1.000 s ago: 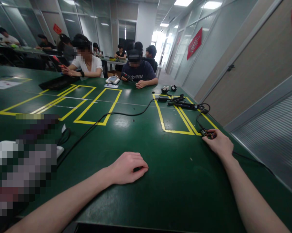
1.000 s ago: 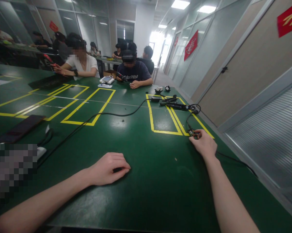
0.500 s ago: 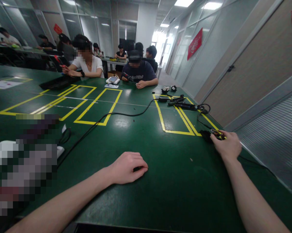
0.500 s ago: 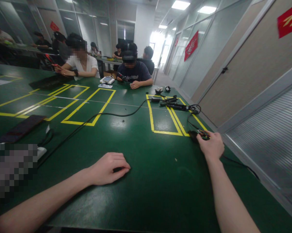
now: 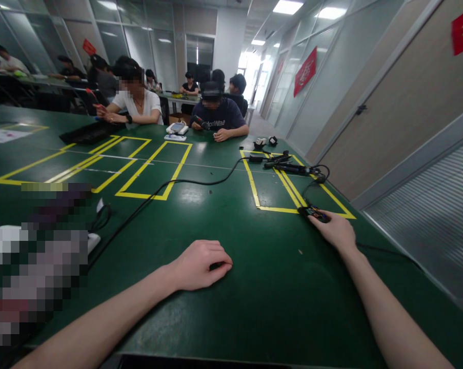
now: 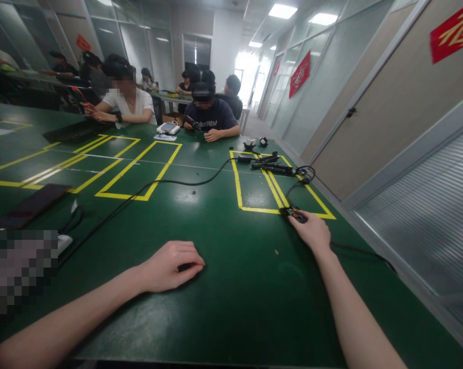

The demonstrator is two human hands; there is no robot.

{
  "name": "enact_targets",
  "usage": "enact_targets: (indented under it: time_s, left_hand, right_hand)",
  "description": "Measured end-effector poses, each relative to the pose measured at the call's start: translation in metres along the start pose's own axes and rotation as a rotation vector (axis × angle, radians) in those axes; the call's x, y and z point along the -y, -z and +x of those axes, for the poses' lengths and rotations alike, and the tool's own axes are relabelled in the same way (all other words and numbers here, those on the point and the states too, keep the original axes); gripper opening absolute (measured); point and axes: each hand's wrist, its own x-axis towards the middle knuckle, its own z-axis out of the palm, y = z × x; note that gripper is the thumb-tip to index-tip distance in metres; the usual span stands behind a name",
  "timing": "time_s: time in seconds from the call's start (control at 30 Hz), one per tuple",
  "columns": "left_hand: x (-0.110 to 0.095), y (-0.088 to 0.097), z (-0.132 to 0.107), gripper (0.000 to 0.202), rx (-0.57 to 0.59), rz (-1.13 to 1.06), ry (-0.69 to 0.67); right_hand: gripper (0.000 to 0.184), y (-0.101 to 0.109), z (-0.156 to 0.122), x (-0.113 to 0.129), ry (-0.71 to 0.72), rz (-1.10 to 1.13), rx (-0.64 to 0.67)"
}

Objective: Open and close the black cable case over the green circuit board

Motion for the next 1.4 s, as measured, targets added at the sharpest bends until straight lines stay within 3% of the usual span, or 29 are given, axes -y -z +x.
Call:
enact_targets:
  time_s: [0.1, 0.27, 0.4, 0.5, 0.8, 1.07, 1.3, 1.4]
  left_hand:
    - [0.002, 0.0, 0.0, 0.019, 0.007, -0.002, 0.0]
    - [0.001, 0.001, 0.0, 0.028, -0.09, 0.043, 0.009]
    - [-0.001, 0.003, -0.001, 0.039, -0.163, 0.071, -0.011]
    - [0.001, 0.005, -0.001, 0.039, -0.111, 0.053, 0.03]
    - [0.008, 0.008, 0.0, 0.056, 0.008, 0.068, 0.108]
    - [0.017, 0.009, 0.0, 0.043, 0.005, 0.058, 0.141]
    - [0.016, 0.011, -0.002, 0.062, 0.043, 0.06, 0.112]
    - [0.014, 0.009, -0.002, 0.062, 0.026, 0.071, 0.144]
  right_hand:
    - [0.042, -0.003, -0.024, 0.047, 0.127, -0.017, 0.096]
    - [0.033, -0.009, -0.095, 0.114, 0.54, 0.161, 0.189]
    - [0.029, -0.005, -0.151, 0.148, 0.962, 0.35, 0.425]
    - [0.033, -0.002, -0.166, 0.162, 1.151, 0.371, 0.536]
    - [0.031, -0.003, -0.158, 0.158, 1.055, 0.464, 0.447]
    - [0.028, -0.003, -0.153, 0.155, 1.041, 0.633, 0.406]
    - [0.023, -0.006, -0.152, 0.155, 1.032, 0.653, 0.372]
    - [0.023, -0.008, -0.152, 0.154, 1.046, 0.678, 0.38]
